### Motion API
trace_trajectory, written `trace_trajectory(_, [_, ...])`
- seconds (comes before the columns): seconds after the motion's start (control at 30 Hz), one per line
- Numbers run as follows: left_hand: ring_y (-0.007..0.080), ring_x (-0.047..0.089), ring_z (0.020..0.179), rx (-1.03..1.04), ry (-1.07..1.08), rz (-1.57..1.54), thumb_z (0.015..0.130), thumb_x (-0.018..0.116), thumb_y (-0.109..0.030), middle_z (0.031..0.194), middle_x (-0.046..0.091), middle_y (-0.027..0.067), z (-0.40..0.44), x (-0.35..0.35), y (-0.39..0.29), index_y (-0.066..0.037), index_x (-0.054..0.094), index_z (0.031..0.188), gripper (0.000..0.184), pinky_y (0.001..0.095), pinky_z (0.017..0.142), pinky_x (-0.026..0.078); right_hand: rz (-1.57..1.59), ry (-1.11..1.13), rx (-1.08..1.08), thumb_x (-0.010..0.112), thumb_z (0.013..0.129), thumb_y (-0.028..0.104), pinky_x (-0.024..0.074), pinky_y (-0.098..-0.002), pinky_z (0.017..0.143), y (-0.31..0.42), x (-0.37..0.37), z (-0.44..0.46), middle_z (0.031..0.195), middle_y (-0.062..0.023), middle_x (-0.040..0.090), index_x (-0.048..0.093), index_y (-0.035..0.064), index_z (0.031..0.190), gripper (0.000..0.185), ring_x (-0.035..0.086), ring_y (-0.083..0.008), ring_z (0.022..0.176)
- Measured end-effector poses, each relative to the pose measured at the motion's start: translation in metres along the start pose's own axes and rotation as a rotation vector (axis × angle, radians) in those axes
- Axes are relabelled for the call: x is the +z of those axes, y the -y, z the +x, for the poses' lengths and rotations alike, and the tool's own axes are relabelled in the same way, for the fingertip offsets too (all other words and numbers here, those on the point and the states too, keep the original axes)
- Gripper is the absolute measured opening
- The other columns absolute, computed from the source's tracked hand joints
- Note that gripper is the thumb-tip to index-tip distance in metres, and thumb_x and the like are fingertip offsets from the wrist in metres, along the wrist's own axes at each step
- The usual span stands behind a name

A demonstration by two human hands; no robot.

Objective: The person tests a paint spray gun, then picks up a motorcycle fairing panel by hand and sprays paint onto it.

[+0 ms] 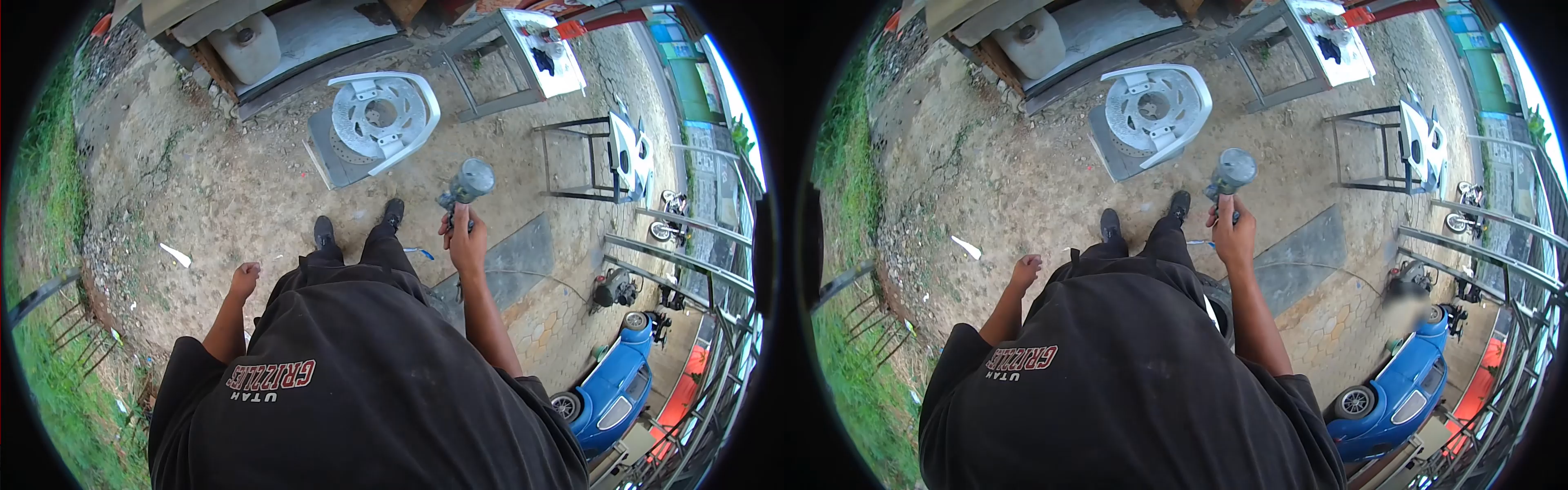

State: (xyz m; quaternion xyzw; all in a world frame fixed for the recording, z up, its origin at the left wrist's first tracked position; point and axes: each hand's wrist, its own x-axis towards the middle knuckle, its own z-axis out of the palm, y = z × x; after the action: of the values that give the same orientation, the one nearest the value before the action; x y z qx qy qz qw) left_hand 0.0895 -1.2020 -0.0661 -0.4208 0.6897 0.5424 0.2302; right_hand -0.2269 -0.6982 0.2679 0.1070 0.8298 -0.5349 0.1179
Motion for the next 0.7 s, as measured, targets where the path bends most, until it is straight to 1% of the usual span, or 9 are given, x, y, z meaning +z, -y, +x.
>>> trace_trajectory(0.07, [0.0202,0.079,0.098,-0.012,-0.002,0.03,0.111,0.073,-0.03,0.114,0.084,0.0117,0.0,-0.007,0.001,0.005,0.078,0.135,0.042,0.0352,0.087,0.063,0.04,-0.045,0.009,0.05,0.125,0.055,0.0425,-0.0297,0.049,-0.006,-0.016,0.002,0.074,-0.0076,0.069,0.071,0.0002,0.098,0.065,0.057,-0.0103,0.052])
trace_trajectory(0.27, [0.0192,0.079,0.099,-0.041,0.001,0.083,0.112,0.074,-0.033,0.117,0.084,0.0115,0.008,-0.022,-0.019,0.001,0.077,0.137,0.043,0.0354,0.08,0.062,0.11,-0.231,-0.044,0.05,0.125,0.055,0.0437,-0.0299,0.049,-0.014,-0.038,0.006,0.076,-0.0076,0.07,0.072,-0.0007,0.101,0.065,0.058,-0.0108,0.053])
trace_trajectory(0.37, [0.0185,0.078,0.1,-0.017,0.001,0.069,0.112,0.075,-0.035,0.119,0.084,0.0106,0.012,-0.016,-0.039,-0.001,0.077,0.139,0.044,0.0343,0.078,0.06,0.107,-0.188,-0.048,0.051,0.126,0.052,0.0447,-0.0293,0.051,-0.008,-0.047,0.005,0.077,-0.0077,0.071,0.073,-0.0011,0.102,0.062,0.059,-0.0103,0.055])
trace_trajectory(0.47, [0.0177,0.078,0.101,0.002,0.008,0.03,0.112,0.075,-0.037,0.119,0.083,0.0101,0.01,-0.002,-0.061,-0.001,0.076,0.141,0.046,0.0335,0.076,0.059,0.054,-0.093,-0.024,0.056,0.125,0.044,0.0459,-0.0307,0.058,-0.001,-0.054,0.003,0.078,-0.0049,0.072,0.074,-0.0014,0.103,0.053,0.06,-0.0092,0.059])
trace_trajectory(0.57, [0.0169,0.077,0.101,0.036,0.021,0.044,0.113,0.075,-0.037,0.117,0.083,0.0096,0.002,0.015,-0.084,-0.002,0.076,0.142,0.046,0.0337,0.076,0.058,-0.005,0.082,-0.028,0.054,0.126,0.042,0.0464,-0.0282,0.055,0.0,-0.066,0.001,0.077,-0.0062,0.071,0.073,-0.0023,0.104,0.053,0.06,-0.0086,0.058])
trace_trajectory(0.6, [0.0169,0.076,0.102,0.014,0.031,0.056,0.113,0.075,-0.034,0.116,0.083,0.0093,0.003,0.019,-0.086,-0.001,0.076,0.143,0.045,0.0342,0.082,0.06,-0.007,0.137,-0.019,0.054,0.126,0.041,0.0463,-0.0284,0.055,0.0,-0.07,0.001,0.077,-0.006,0.071,0.073,-0.0024,0.104,0.052,0.06,-0.0085,0.058])
trace_trajectory(0.7, [0.0171,0.076,0.103,0.061,0.032,0.091,0.112,0.074,-0.029,0.116,0.083,0.0093,-0.001,0.033,-0.095,0.0,0.076,0.143,0.042,0.0342,0.09,0.06,-0.017,0.282,-0.005,0.054,0.126,0.038,0.0463,-0.029,0.055,-0.001,-0.081,0.004,0.077,-0.0055,0.071,0.073,-0.0026,0.104,0.049,0.06,-0.0083,0.058])
